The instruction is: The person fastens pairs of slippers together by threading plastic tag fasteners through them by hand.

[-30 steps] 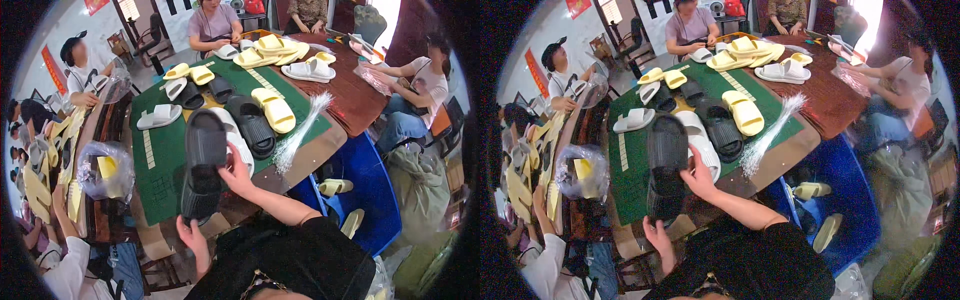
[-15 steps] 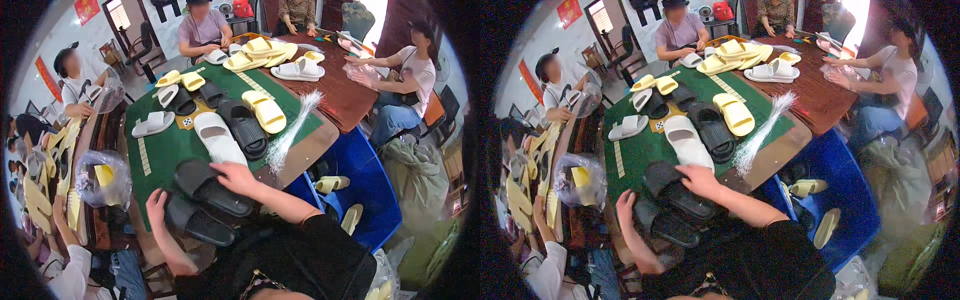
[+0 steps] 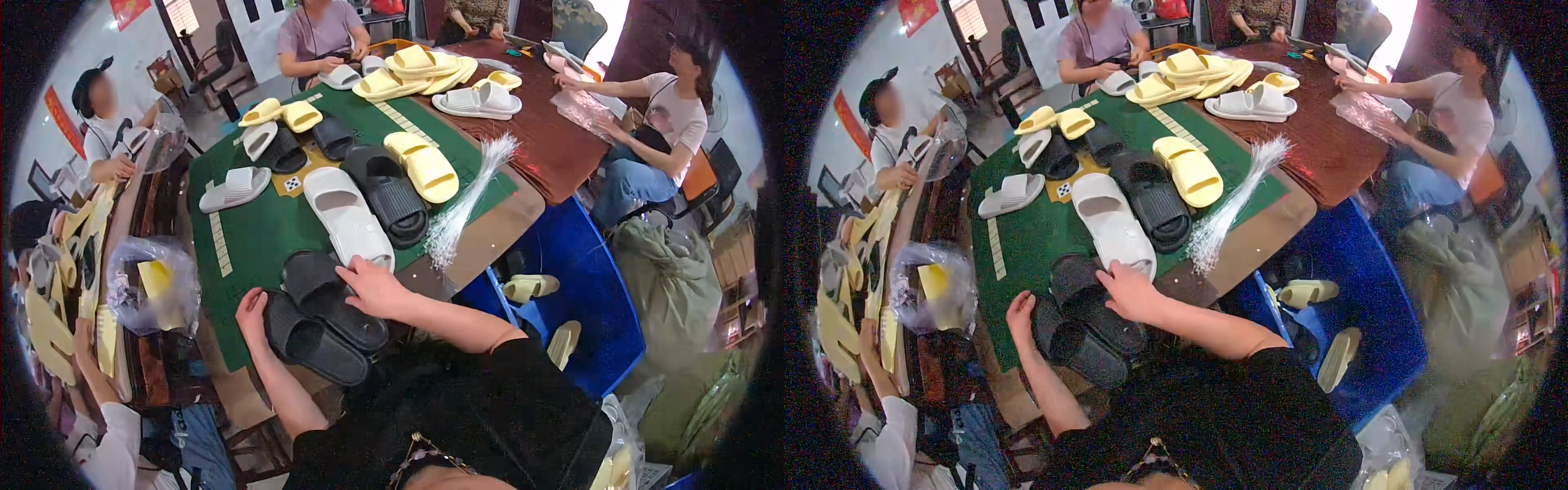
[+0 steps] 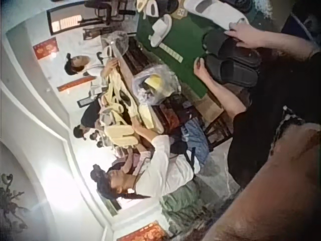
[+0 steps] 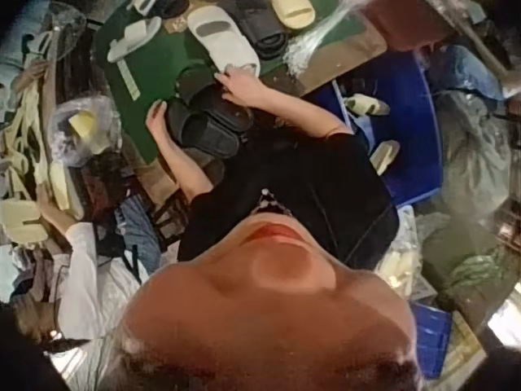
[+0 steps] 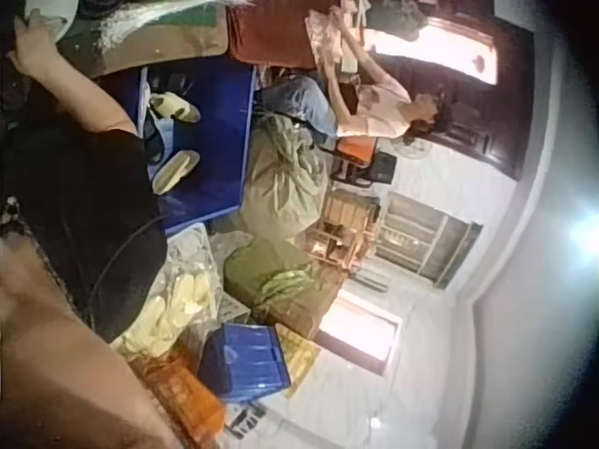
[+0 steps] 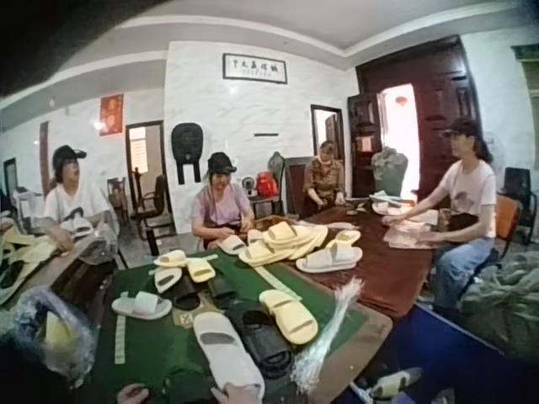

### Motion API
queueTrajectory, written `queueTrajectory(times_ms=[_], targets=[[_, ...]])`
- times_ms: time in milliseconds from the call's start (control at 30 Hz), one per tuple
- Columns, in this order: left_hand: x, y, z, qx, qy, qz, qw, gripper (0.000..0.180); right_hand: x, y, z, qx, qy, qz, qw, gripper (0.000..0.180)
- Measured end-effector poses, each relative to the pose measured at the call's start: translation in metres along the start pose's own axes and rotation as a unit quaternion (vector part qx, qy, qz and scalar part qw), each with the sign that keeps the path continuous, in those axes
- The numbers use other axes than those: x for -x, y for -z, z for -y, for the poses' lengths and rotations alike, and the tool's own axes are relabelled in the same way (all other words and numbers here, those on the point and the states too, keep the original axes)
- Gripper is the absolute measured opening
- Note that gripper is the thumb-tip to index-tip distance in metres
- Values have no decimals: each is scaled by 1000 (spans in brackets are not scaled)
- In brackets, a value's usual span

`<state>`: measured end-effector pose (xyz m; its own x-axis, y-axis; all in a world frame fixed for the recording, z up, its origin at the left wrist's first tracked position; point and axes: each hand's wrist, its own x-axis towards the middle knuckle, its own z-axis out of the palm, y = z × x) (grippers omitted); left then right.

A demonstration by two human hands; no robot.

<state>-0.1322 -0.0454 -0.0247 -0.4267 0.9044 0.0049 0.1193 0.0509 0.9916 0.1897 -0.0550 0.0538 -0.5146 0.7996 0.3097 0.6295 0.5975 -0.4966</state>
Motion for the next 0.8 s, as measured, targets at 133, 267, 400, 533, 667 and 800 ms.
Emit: queueTrajectory(times_ms=[133,267,400,533,667,800], targets=[[-7,5,15,-54,-82,-24,995,23,-16,82,49,-290,175,-90,937,48],[-12,2,15,-87,-92,-31,991,21,-7,156,102,-533,507,-77,673,26],[-13,-1,15,-102,-92,-33,990,21,26,178,155,-639,556,-48,529,23],[-12,2,17,-123,-85,-33,988,23,24,179,159,-691,534,138,467,47],[-11,2,22,-123,-103,-27,987,24,28,171,170,-676,564,118,459,21],[-20,1,24,-162,-144,-27,976,23,44,160,167,-688,549,115,461,27]])
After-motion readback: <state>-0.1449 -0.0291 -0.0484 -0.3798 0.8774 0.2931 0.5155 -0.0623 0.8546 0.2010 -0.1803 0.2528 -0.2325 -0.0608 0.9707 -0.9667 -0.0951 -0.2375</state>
